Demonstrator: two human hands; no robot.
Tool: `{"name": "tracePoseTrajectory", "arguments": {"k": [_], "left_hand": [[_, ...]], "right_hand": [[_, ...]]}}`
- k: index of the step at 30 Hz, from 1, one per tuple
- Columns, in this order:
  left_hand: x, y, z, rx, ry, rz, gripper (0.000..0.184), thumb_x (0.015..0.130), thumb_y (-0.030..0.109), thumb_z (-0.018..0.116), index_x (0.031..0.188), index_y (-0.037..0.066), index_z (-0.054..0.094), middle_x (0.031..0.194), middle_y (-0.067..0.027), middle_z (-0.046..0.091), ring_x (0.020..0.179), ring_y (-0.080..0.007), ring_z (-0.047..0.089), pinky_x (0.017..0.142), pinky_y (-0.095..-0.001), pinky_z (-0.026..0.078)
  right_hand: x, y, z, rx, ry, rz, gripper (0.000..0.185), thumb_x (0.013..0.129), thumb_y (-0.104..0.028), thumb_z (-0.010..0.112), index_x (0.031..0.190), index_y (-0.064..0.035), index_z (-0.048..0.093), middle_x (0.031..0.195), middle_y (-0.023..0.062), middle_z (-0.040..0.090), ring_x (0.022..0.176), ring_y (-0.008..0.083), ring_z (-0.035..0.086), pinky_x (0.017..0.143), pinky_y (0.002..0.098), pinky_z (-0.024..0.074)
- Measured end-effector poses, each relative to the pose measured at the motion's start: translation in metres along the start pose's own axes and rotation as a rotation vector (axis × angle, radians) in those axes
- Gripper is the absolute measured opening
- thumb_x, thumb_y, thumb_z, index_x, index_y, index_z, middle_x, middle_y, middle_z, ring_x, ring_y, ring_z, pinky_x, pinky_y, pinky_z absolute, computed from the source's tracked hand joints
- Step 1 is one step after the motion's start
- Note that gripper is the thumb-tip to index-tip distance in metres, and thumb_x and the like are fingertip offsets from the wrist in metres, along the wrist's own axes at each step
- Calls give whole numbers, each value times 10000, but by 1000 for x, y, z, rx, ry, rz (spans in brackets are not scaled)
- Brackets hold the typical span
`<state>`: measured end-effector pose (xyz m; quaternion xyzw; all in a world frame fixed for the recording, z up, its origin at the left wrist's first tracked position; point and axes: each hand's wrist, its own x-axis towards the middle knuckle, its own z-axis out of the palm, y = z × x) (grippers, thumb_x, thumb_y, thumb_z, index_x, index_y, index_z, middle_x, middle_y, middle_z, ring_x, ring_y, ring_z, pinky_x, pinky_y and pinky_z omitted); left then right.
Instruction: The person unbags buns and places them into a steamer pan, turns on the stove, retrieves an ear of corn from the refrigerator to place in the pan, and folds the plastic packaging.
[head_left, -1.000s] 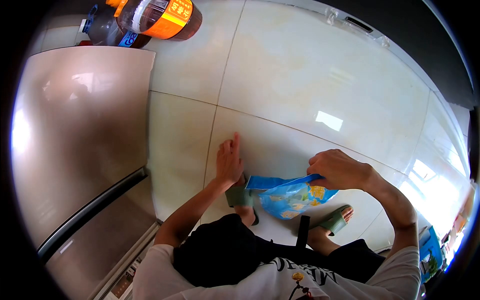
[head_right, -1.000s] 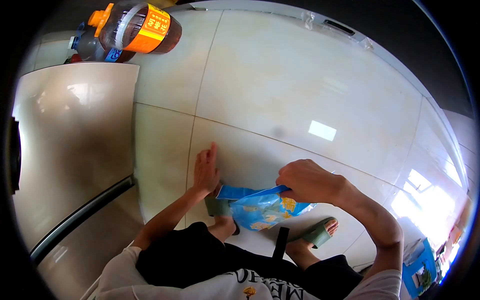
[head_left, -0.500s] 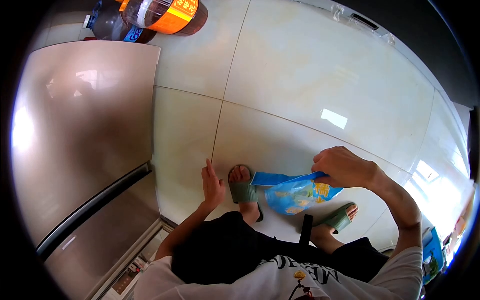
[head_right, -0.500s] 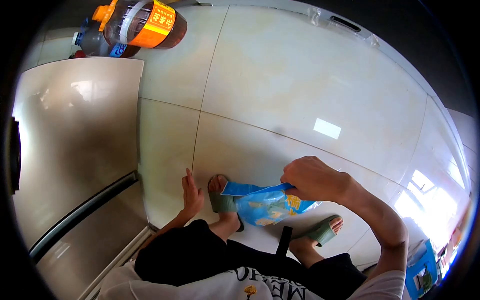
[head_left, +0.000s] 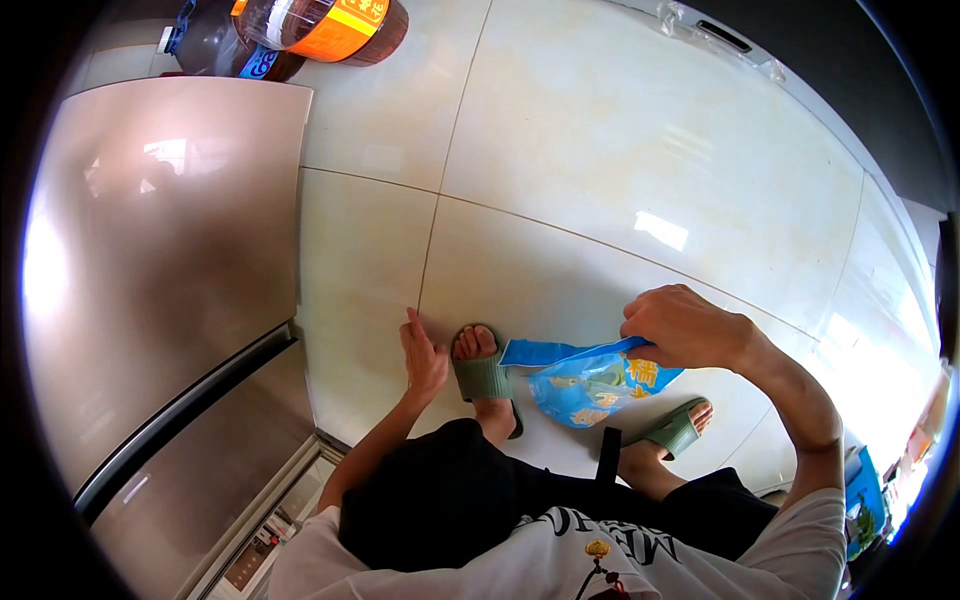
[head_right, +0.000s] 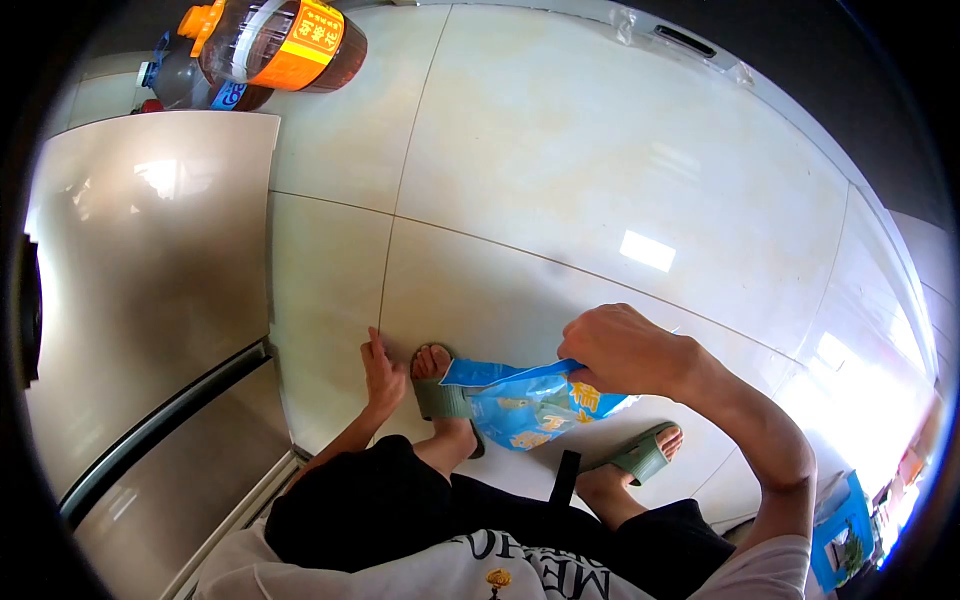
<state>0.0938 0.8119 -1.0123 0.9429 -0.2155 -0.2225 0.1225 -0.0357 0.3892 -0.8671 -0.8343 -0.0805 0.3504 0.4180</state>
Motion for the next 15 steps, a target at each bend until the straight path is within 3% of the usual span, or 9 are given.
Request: {"name": "tracePoseTrajectory", "arguments": {"k": [11, 14, 15], "left_hand": [[-4, -14, -11, -86, 54, -73, 853, 739, -98, 506, 1500, -35, 125, 1106, -201, 395, 1007, -372, 452, 893, -426, 398], [7, 18, -27, -184, 62, -20, 833, 737, -101, 494, 1494, -34, 152, 1091, -185, 396, 988, -334, 459, 880, -400, 409], [11, 35, -35, -217, 32, 96, 821, 738, -103, 497, 1489, -30, 175, 1100, -181, 403, 991, -324, 463, 883, -392, 411]], "right_hand": [[0, 1, -2, -20, -4, 4, 154, 819, -176, 707, 799, -26, 683, 787, 92, 615, 821, 299, 617, 732, 418, 499], [-1, 5, -1, 15, 47, -21, 148, 804, -161, 699, 802, -13, 690, 761, 136, 631, 788, 340, 625, 723, 437, 499], [-1, 7, 0, 32, 75, -31, 147, 796, -154, 696, 804, -7, 693, 748, 157, 638, 774, 359, 629, 719, 446, 499]]}}
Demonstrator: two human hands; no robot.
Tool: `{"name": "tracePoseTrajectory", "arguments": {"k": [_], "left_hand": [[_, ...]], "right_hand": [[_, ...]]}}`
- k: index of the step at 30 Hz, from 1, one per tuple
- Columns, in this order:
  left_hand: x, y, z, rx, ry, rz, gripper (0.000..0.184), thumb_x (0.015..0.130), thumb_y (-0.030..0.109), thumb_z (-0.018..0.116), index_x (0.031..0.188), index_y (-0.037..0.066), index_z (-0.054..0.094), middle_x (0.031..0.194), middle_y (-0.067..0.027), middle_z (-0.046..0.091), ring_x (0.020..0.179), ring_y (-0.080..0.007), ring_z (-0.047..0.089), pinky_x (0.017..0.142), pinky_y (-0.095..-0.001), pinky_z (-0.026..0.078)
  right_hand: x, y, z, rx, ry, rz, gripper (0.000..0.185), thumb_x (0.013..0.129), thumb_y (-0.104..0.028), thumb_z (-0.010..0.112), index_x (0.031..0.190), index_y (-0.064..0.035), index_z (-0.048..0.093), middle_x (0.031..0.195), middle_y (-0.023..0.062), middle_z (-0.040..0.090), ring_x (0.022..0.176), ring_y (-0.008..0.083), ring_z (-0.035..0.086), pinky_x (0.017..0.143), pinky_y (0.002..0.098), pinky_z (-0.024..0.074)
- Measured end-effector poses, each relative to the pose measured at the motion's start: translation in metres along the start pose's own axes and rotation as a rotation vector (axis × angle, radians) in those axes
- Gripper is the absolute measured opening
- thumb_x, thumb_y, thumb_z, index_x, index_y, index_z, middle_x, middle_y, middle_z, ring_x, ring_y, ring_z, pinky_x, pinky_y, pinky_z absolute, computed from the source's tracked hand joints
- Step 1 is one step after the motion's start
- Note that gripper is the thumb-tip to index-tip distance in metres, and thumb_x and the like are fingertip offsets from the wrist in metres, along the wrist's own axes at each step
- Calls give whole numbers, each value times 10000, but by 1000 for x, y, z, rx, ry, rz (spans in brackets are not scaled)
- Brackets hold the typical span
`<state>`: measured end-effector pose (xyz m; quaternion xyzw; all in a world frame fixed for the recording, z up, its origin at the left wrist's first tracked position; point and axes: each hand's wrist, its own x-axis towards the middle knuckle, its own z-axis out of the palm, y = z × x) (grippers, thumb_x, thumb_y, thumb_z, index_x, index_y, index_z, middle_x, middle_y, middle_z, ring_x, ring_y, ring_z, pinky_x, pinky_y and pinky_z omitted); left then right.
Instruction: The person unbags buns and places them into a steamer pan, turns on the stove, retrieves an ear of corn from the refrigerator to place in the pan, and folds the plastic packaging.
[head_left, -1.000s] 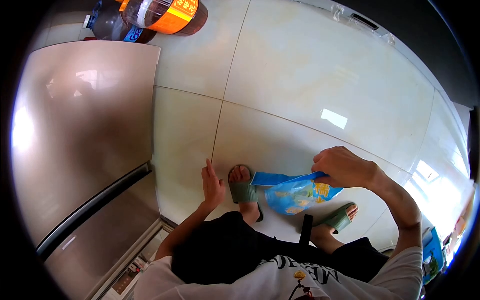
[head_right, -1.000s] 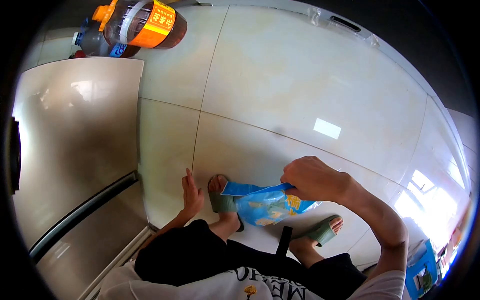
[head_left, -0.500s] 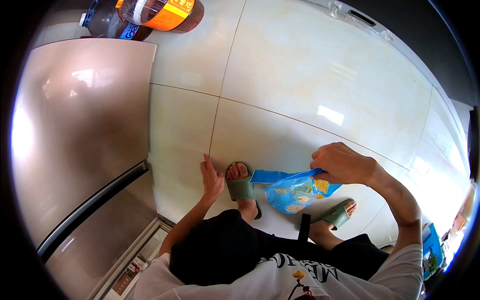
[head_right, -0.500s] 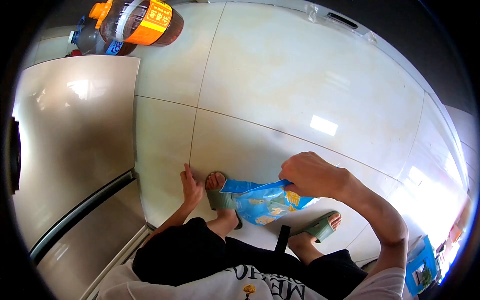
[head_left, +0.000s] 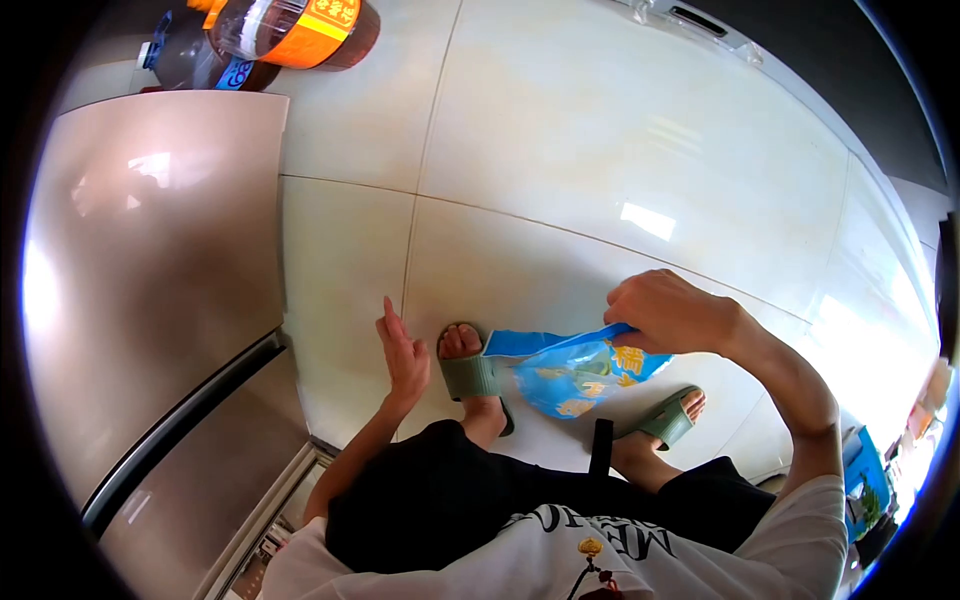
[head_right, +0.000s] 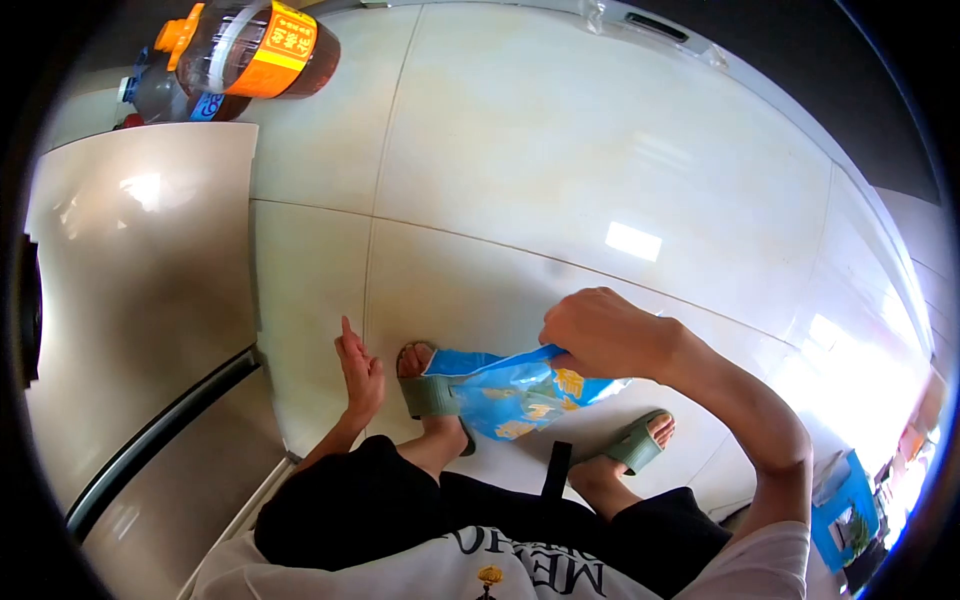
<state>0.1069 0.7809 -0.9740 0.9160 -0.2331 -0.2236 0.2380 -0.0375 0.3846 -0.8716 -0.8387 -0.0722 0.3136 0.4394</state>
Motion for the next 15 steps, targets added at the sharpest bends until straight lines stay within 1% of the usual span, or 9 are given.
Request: {"name": "tracePoseTrajectory", "arguments": {"k": [2, 5, 6, 7, 8, 10, 11, 14, 15], "left_hand": [[11, 41, -14, -72, -70, 229, 797, 740, -105, 503, 1481, -21, 221, 1119, -174, 418, 998, -303, 471, 890, -377, 415], [19, 94, -21, -257, -125, 593, 653, 743, -90, 536, 1383, -12, 431, 1143, -171, 445, 1023, -292, 481, 913, -374, 417], [23, 112, -23, -295, -179, 644, 599, 745, -68, 569, 1333, 13, 489, 1169, -166, 449, 1045, -293, 482, 920, -382, 417], [27, 129, -26, -333, -225, 703, 546, 747, -46, 601, 1283, 38, 546, 1195, -160, 454, 1068, -293, 482, 928, -389, 418], [30, 145, -28, -368, -269, 762, 493, 749, -24, 633, 1233, 63, 603, 1220, -154, 458, 1090, -294, 483, 935, -397, 418], [50, 182, -23, -293, -373, 865, 350, 747, 15, 675, 1087, 95, 659, 1265, -163, 468, 1146, -336, 453, 958, -467, 392], [58, 194, -18, -254, -421, 919, 279, 746, 34, 696, 1014, 111, 687, 1288, -167, 472, 1173, -358, 438, 969, -502, 379], [71, 201, 13, -23, -538, 996, 266, 726, 111, 761, 980, 160, 698, 1392, -154, 435, 1335, -395, 336, 1034, -532, 331], [65, 202, 23, 18, -524, 990, 253, 728, 121, 766, 970, 154, 701, 1418, -154, 418, 1360, -403, 303, 1052, -545, 308]], "right_hand": [[0, 6, 1, 26, 22, 10, 161, 790, -165, 703, 814, -6, 696, 768, 162, 650, 780, 360, 630, 727, 446, 500], [4, 17, 0, 60, 103, 23, 173, 776, -174, 714, 827, -9, 701, 787, 170, 660, 782, 359, 632, 734, 443, 501], [4, 23, -1, 80, 132, 27, 177, 770, -176, 718, 832, -11, 703, 791, 172, 663, 781, 359, 633, 736, 442, 501], [5, 22, -4, 107, 111, 58, 177, 762, -177, 723, 837, -19, 699, 803, 174, 669, 806, 356, 635, 755, 435, 501], [5, 21, -5, 67, 73, 75, 179, 774, -185, 718, 842, -21, 695, 802, 154, 660, 805, 348, 634, 748, 433, 497], [10, 24, -7, 1, -4, 102, 185, 800, -202, 707, 852, -26, 687, 799, 113, 642, 803, 331, 631, 733, 429, 489], [11, 21, -6, -6, 1, 96, 182, 797, -198, 707, 851, -25, 687, 805, 116, 646, 807, 333, 633, 736, 431, 490], [13, 18, -5, -5, 27, 64, 175, 789, -187, 707, 848, -23, 685, 820, 126, 657, 820, 339, 638, 744, 434, 495], [14, 18, -5, -8, 56, 37, 172, 787, -182, 707, 848, -23, 685, 824, 129, 659, 824, 341, 639, 747, 434, 497]]}}
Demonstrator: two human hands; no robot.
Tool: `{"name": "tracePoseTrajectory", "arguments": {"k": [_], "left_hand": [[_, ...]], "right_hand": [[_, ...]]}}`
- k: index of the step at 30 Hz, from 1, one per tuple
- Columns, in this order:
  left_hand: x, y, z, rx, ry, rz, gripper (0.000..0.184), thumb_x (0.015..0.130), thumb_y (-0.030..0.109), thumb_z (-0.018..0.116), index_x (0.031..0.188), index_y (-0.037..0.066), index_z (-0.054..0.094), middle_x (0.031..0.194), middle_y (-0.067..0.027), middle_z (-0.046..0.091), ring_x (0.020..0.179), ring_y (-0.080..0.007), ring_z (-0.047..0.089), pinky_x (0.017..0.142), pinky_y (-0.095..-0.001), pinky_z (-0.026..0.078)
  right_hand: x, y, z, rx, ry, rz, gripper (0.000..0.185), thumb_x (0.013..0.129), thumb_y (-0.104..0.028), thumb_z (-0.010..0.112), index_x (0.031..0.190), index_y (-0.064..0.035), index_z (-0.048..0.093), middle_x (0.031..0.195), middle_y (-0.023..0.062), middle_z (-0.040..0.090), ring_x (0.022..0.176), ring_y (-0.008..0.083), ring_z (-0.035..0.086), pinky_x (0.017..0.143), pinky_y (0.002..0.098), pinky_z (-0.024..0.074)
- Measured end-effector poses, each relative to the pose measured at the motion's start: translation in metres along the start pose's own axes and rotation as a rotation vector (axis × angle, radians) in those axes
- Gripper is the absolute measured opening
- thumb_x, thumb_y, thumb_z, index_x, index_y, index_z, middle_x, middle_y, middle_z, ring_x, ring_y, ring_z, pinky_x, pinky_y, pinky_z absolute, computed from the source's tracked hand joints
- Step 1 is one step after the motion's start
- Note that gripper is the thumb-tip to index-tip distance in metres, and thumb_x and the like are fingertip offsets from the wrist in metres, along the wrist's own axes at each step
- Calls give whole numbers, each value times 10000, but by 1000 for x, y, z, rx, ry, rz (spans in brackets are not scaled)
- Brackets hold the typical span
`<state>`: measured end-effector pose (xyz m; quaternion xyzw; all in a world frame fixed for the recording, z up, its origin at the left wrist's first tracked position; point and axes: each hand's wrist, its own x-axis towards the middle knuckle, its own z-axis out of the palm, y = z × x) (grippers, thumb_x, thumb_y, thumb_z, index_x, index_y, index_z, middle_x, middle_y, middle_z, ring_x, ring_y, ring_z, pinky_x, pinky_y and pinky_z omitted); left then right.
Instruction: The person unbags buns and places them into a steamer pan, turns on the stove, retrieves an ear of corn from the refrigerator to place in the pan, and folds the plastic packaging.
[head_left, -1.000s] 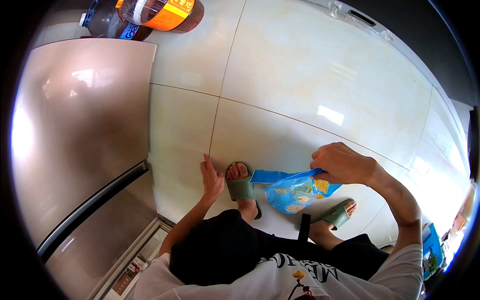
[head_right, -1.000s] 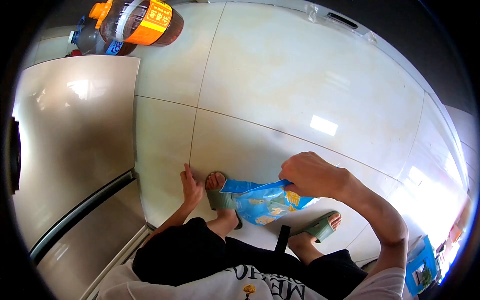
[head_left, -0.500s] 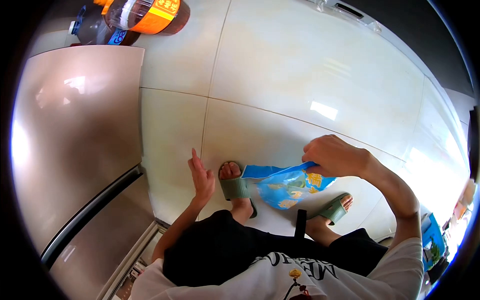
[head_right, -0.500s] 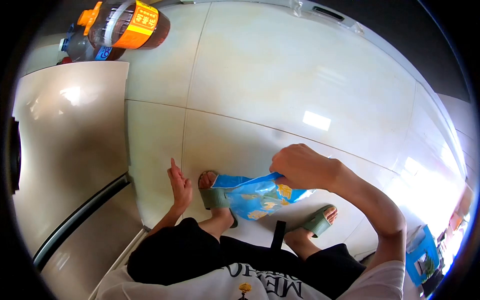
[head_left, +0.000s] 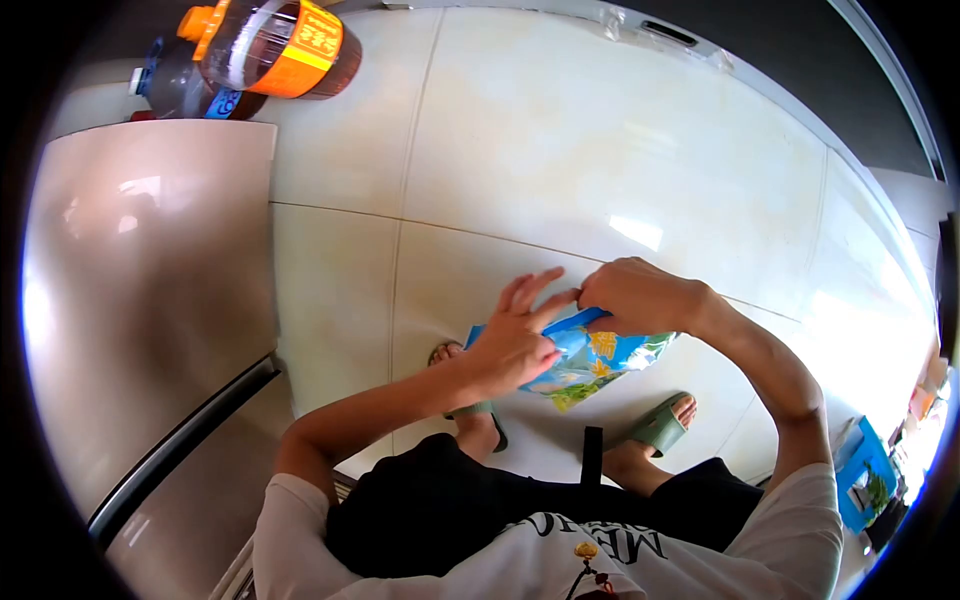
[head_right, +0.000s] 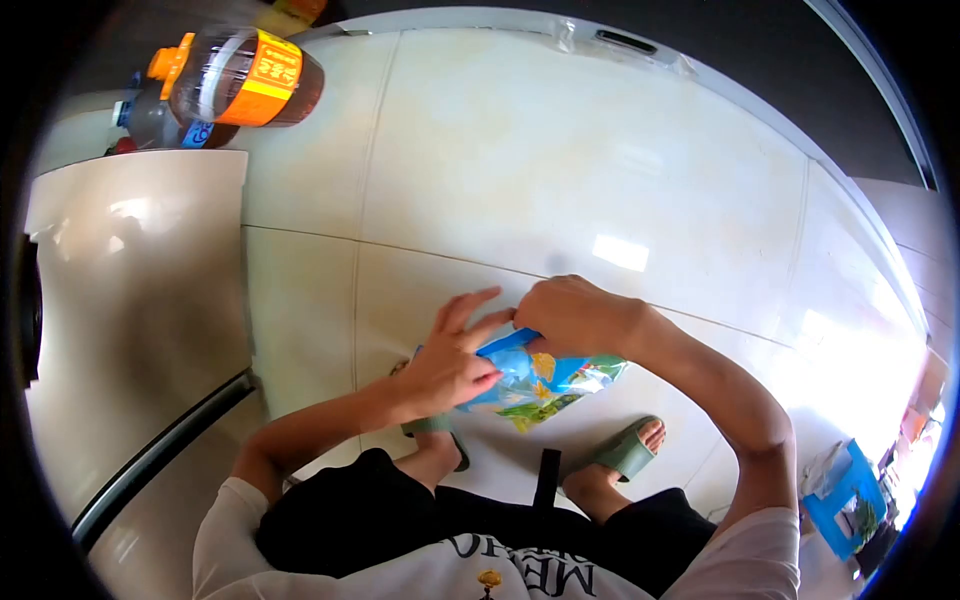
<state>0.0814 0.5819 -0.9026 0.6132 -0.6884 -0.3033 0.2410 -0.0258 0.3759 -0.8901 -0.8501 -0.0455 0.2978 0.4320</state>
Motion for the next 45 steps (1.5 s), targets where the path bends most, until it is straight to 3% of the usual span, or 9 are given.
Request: {"name": "tracePoseTrajectory", "arguments": {"k": [6, 9, 12, 14, 15, 18, 27, 36, 45], "left_hand": [[-11, -8, 3, -25, -139, -50, 235, 707, 208, 792, 910, 118, 712, 1544, -140, 276, 1451, -395, 157, 1137, -561, 206], [-13, -24, -7, -244, 152, -46, 342, 721, 194, 784, 1040, 125, 682, 1537, -148, 283, 1456, -380, 161, 1133, -548, 222], [-31, -105, -34, -418, 555, -382, 514, 804, 59, 695, 1287, 88, 520, 1503, -118, 319, 1392, -261, 319, 1098, -403, 309], [-69, -212, -49, -379, 814, -827, 557, 805, -33, 583, 1337, 76, 459, 1172, -72, 490, 1052, -182, 491, 855, -338, 451], [-94, -263, -56, -119, 929, -789, 577, 769, -56, 549, 1328, 58, 460, 1096, -87, 497, 963, -199, 493, 800, -340, 462], [-156, -353, -101, 355, 837, -1094, 718, 721, -50, 524, 1417, 57, 381, 1155, -173, 470, 1066, -316, 476, 955, -401, 402], [-150, -381, -130, 545, 426, -1336, 867, 733, 44, 588, 1520, 134, 236, 1275, -204, 399, 1215, -355, 351, 1076, -457, 269], [-167, -404, -133, 754, 298, -1104, 771, 745, 10, 572, 1475, 106, 344, 1227, -184, 464, 1128, -346, 454, 1008, -462, 348], [26, -195, -31, 433, 256, -522, 848, 693, -156, 542, 1485, 48, 317, 1225, -112, 449, 1135, -289, 460, 934, -419, 386]], "right_hand": [[4, -2, -4, -20, -69, 56, 165, 781, -166, 712, 847, -18, 682, 841, 130, 662, 829, 346, 638, 761, 432, 498], [8, 2, -7, -11, -65, 42, 170, 800, -182, 706, 846, -21, 679, 817, 128, 643, 819, 340, 628, 756, 431, 492], [5, 11, -7, -7, -47, 38, 168, 816, -190, 697, 846, -25, 679, 802, 128, 630, 807, 338, 622, 749, 431, 490], [0, 10, -12, -10, -49, 50, 165, 825, -192, 690, 845, -29, 679, 798, 128, 624, 800, 335, 620, 745, 428, 491], [-1, 10, -13, -6, -43, 53, 164, 825, -192, 683, 847, -29, 683, 800, 135, 634, 807, 341, 626, 743, 437, 496], [-7, 6, -13, 1, -26, 58, 163, 816, -187, 672, 844, -27, 687, 811, 146, 639, 822, 346, 636, 736, 451, 510], [-47, -6, -12, -115, -75, 66, 114, 806, -169, 689, 785, -57, 692, 774, 88, 629, 801, 268, 631, 729, 408, 526], [-103, -2, 20, -139, -58, 128, 96, 787, -189, 727, 780, -95, 708, 767, 45, 641, 793, 199, 640, 738, 348, 523], [-129, 4, 48, -56, 1, 136, 67, 757, -142, 722, 795, -91, 701, 803, 47, 655, 821, 209, 645, 754, 353, 522]]}}
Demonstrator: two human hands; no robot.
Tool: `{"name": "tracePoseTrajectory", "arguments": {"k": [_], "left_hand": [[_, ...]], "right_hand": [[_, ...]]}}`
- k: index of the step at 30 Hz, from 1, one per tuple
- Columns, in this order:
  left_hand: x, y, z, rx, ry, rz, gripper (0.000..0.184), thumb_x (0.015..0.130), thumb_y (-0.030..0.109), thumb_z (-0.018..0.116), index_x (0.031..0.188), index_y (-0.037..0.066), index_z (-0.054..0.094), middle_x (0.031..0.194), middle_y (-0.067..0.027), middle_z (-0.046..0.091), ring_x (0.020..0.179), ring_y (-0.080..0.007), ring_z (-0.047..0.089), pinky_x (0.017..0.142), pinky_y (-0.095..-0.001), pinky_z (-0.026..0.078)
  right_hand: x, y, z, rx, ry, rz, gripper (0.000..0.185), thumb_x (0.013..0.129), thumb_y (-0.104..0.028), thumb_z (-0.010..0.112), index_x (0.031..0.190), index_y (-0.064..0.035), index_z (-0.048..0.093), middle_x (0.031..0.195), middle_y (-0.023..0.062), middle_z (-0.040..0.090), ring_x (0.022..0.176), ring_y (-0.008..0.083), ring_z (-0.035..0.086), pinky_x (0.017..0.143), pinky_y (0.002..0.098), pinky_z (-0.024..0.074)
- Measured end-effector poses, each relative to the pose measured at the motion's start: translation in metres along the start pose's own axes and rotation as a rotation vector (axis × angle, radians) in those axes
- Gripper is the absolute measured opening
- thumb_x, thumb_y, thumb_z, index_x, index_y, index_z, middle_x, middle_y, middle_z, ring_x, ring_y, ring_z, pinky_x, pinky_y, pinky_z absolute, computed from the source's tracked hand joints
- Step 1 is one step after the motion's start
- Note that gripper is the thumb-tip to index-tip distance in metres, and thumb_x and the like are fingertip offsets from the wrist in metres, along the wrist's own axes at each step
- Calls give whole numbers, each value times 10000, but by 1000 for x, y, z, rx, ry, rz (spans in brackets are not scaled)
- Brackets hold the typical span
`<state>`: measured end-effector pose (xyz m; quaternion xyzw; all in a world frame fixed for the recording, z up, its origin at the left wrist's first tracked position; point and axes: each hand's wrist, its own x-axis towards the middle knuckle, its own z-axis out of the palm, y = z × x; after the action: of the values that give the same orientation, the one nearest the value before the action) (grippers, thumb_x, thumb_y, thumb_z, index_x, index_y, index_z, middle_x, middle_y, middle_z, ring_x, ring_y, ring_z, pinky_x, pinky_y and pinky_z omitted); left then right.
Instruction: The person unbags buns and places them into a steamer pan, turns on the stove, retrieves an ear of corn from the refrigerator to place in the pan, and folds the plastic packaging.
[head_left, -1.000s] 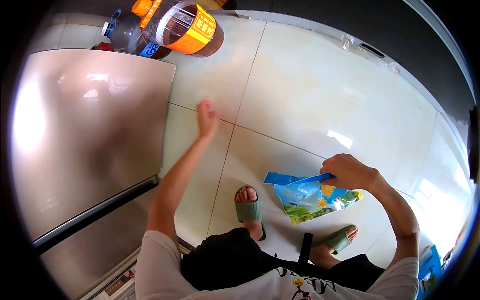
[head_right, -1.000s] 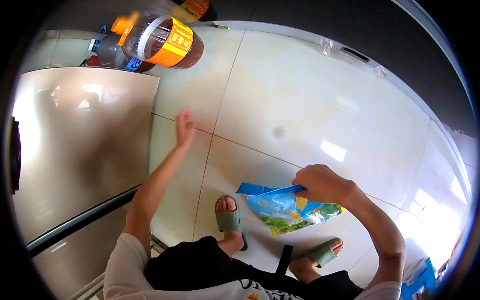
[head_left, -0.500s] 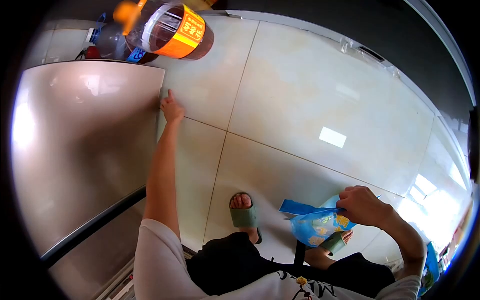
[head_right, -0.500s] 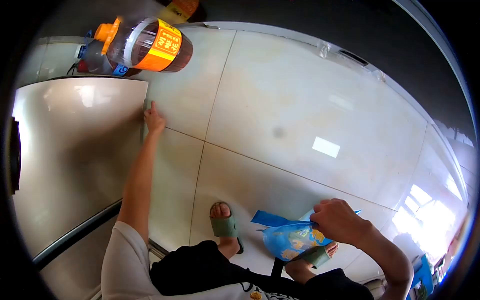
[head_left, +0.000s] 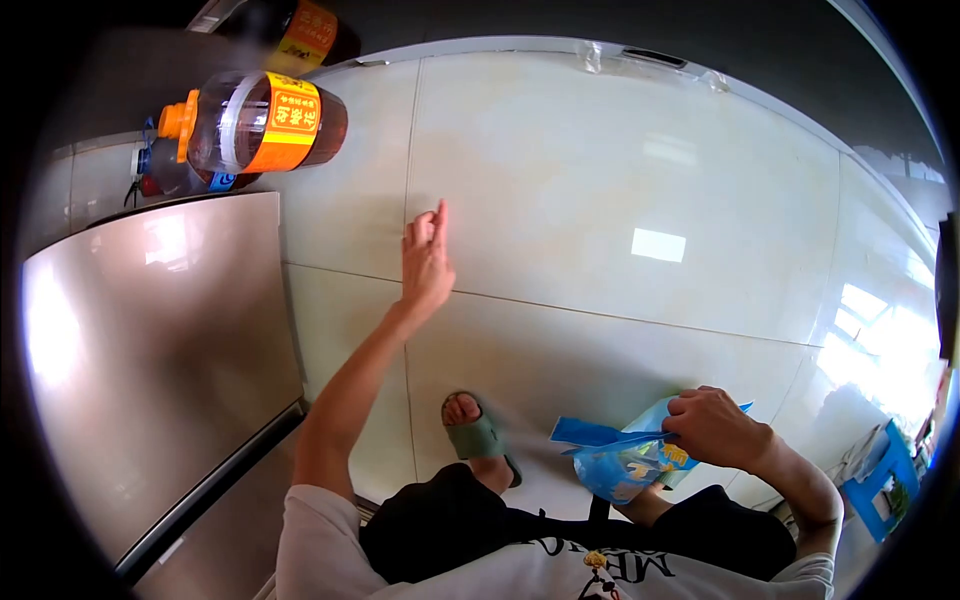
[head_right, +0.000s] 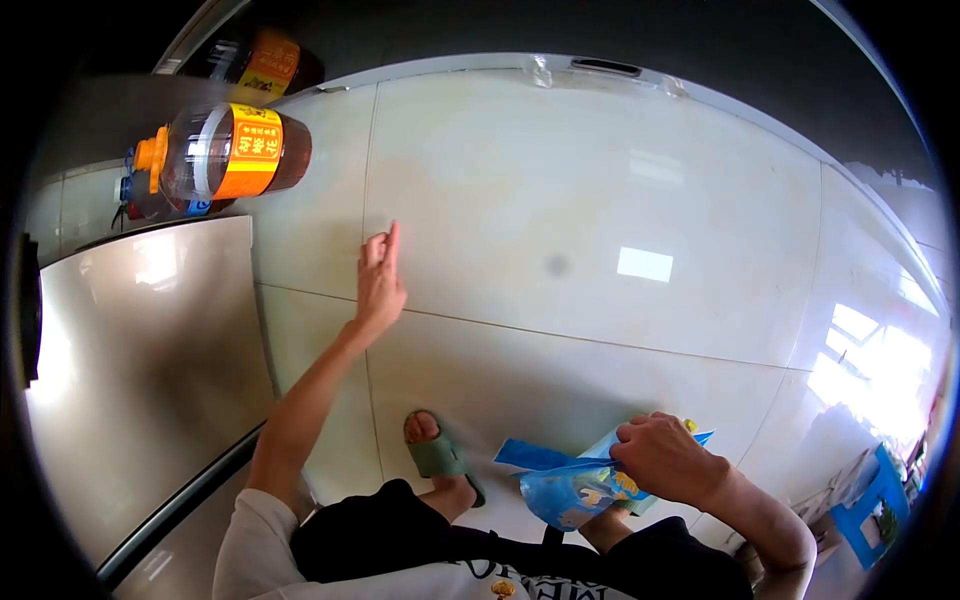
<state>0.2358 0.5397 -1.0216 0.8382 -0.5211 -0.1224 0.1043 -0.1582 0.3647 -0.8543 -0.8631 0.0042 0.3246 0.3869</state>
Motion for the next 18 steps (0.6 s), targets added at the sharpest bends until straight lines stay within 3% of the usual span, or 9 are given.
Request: {"name": "tracePoseTrajectory", "arguments": {"k": [12, 15, 18], "left_hand": [[10, 18, 2, 226, -70, 125, 798, 696, -167, 553, 1444, 64, 401, 1164, -87, 478, 1084, -264, 475, 912, -398, 396], [-3, 19, -6, 38, -62, -65, 770, 718, -160, 541, 1440, 72, 412, 1148, -94, 487, 1056, -272, 484, 916, -401, 405], [-24, 7, -4, 2, -52, -36, 752, 739, -156, 529, 1446, 71, 404, 1131, -96, 492, 1038, -274, 486, 923, -401, 406]], "right_hand": [[-13, 6, 13, 36, 32, -14, 57, 759, -140, 716, 772, -88, 694, 806, 53, 653, 826, 217, 647, 731, 353, 531], [-15, 6, 16, 16, 64, -15, 67, 755, -146, 719, 752, -86, 691, 796, 48, 652, 819, 215, 648, 725, 353, 533], [-15, 5, 18, 8, 76, -9, 74, 754, -153, 726, 748, -85, 696, 790, 45, 654, 812, 212, 649, 722, 350, 534]]}}
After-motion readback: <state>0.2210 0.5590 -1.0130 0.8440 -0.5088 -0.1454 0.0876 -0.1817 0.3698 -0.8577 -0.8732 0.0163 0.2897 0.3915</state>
